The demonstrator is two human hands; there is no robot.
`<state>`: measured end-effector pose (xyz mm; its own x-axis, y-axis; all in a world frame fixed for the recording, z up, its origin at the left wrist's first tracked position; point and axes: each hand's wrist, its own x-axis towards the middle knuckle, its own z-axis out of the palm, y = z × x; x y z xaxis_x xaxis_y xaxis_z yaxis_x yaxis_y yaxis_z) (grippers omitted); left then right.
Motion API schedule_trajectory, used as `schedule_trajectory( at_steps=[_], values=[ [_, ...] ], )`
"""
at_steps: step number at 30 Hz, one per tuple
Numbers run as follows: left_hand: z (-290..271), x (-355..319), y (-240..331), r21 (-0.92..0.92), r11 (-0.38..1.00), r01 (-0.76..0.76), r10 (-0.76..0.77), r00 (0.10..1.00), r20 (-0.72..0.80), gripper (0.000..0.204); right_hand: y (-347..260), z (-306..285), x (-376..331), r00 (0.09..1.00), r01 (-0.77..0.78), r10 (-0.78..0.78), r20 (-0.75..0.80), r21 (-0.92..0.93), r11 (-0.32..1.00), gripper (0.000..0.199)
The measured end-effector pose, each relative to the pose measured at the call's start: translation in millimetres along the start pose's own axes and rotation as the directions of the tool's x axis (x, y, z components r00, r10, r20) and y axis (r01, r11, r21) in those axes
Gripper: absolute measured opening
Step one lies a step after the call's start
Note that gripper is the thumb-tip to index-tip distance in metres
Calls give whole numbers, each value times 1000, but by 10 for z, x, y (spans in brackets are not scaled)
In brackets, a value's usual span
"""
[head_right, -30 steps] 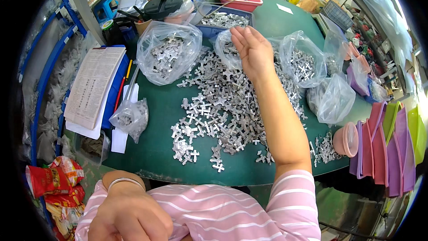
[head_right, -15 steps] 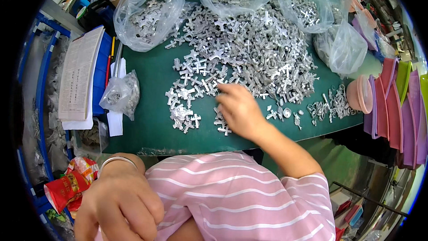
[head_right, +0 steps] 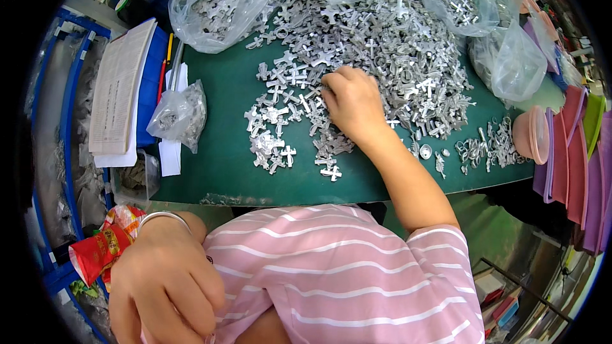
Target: The person assembles small silver metal hair clips by hand at a green workbench. They pick up individual cross-shaped and bar-shaped components, interlock them, and place the finished clips into a pile. Another person briefly appears to place a tray of components on the table.
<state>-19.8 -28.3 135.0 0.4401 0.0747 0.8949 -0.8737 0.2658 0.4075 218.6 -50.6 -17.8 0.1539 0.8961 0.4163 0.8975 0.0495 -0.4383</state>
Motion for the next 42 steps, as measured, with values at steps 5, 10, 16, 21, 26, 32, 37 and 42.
schedule_trajectory(
  at_steps=[5,10,16,21,26,32,37,42],
  values=[
    [-276,-391,139,485,660,574,-360,808,-467,22,-130,-194,-101,992,52,-50,-112,17,998,14],
    [-530,-1040,-160,654,-215,725,-477,507,-718,61,-460,-255,-374,954,59,-119,274,216,975,22],
    [-575,-1288,-283,700,-280,657,-500,523,-690,48,-303,-141,-328,996,77,-77,51,2,997,20],
    [-563,-1275,-299,556,-118,823,-427,464,-776,32,-451,72,-37,983,177,-181,32,96,979,13],
    [-532,-1262,-278,479,-21,878,-353,442,-825,24,-604,333,125,967,190,-190,169,14,982,14],
    [-527,-1401,-247,551,-37,834,-224,530,-818,19,-546,225,99,966,-128,46,253,319,939,11],
    [-470,-1339,-279,-19,442,897,-310,133,-942,19,-615,-38,77,665,-743,325,673,551,379,12],
    [-421,-1236,-317,-666,696,270,-697,28,-717,49,-769,-117,-72,903,-409,201,379,620,670,12]
  ],
)
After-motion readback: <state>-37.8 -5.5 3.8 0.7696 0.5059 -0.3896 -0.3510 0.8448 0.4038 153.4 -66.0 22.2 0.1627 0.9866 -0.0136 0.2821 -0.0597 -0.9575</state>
